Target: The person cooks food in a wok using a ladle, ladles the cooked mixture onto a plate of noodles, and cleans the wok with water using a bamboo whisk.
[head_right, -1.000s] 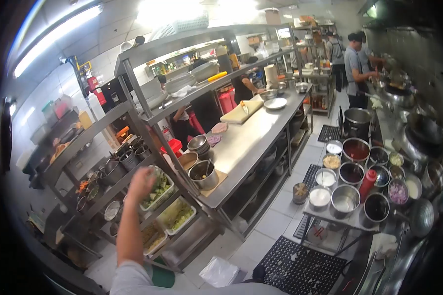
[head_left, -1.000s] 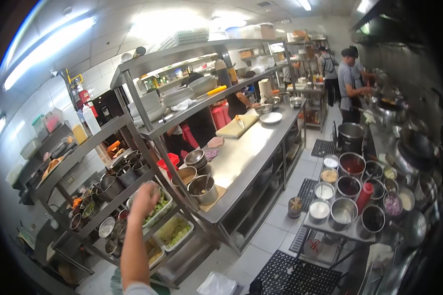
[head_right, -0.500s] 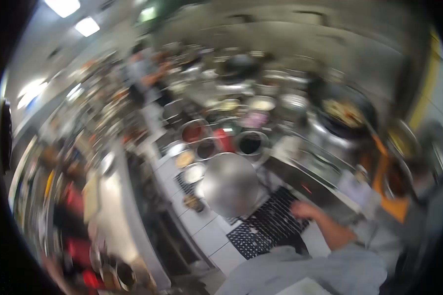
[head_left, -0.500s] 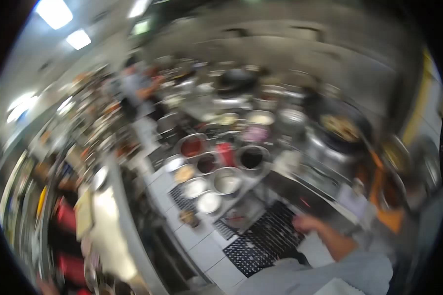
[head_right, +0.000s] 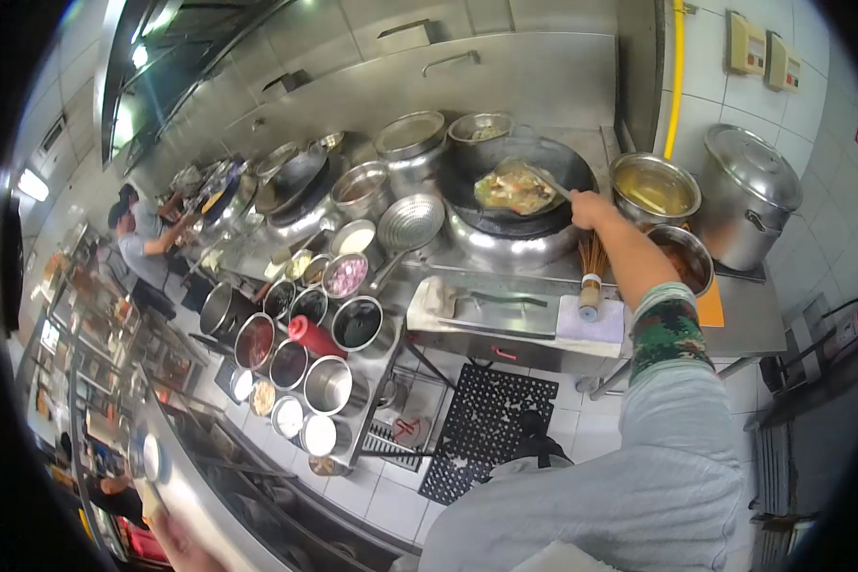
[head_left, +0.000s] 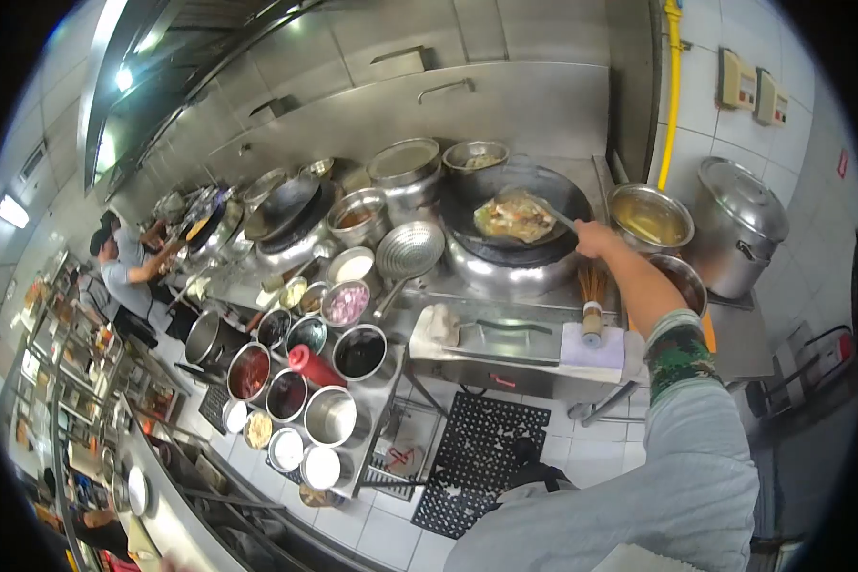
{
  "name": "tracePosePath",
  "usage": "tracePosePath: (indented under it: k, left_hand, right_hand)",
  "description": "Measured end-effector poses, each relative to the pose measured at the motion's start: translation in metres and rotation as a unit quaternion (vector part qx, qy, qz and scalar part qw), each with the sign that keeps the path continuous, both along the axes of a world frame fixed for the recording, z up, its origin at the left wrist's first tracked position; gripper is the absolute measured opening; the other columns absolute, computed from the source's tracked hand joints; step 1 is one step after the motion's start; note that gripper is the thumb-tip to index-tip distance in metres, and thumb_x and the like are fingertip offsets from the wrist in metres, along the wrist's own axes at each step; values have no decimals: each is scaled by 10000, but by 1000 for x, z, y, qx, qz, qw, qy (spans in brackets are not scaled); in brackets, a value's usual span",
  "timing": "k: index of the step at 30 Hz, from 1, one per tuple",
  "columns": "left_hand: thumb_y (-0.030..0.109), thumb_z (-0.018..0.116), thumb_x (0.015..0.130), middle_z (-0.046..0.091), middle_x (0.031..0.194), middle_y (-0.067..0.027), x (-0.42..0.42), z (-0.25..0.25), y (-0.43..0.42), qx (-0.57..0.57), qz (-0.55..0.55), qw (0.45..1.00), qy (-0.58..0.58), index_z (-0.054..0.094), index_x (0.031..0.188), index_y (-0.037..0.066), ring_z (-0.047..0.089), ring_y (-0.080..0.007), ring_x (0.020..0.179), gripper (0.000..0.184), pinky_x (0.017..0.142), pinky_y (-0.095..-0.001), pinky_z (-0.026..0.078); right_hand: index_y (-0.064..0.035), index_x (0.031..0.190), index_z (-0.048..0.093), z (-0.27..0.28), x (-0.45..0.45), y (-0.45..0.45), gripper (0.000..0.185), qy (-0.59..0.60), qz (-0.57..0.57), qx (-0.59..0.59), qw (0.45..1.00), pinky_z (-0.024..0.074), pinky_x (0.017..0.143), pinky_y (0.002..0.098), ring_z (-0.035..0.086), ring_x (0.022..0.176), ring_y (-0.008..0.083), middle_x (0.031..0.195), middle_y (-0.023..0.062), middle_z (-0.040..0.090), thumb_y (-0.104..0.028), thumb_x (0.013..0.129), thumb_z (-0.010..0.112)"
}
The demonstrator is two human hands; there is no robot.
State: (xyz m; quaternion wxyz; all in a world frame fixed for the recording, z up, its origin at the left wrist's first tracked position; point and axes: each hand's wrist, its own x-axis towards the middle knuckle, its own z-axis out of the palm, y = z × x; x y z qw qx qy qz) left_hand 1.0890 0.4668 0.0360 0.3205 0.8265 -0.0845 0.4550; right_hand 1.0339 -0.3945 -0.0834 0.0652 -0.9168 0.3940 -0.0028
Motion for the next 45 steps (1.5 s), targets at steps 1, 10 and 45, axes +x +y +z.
tracePosePath:
  k: [1, 10, 45]
  left_hand:
    - [70, 618, 895, 627, 1081, -143, 21, -11, -51, -2, -105, 992, 72, 591, 1178, -9, 635, -267, 961, 295, 887, -329, 493]
    - [133, 754, 805, 571, 1254, -209, 69, -58, -503, 242, -566, 768, 177, 639, 1186, 25, 519, -404, 1185, 413, 997, -466, 430]
    - [184, 669, 885, 575, 1086, -198, 162, -178, -719, 240, -603, 755, 93, 585, 1127, 18, 529, -405, 1053, 305, 884, -494, 438]
  right_hand:
    - [12, 1257, 513, -15, 8, -13, 445, -21, 0, -2, 1000, 501, 913, 498, 623, 1079, 434, 1113, 290, 650, -116, 839, 598]
    - [-29, 1229, 472, 21, -47, 8, 320, -335, -78, 314, 885, 527, 567, 377, 639, 701, 235, 855, 112, 614, -75, 920, 539]
    - [-58, 1450, 415, 70, -218, 282, 632, -179, -459, 107, 864, 516, 854, 412, 674, 958, 370, 1052, 261, 675, -74, 849, 609]
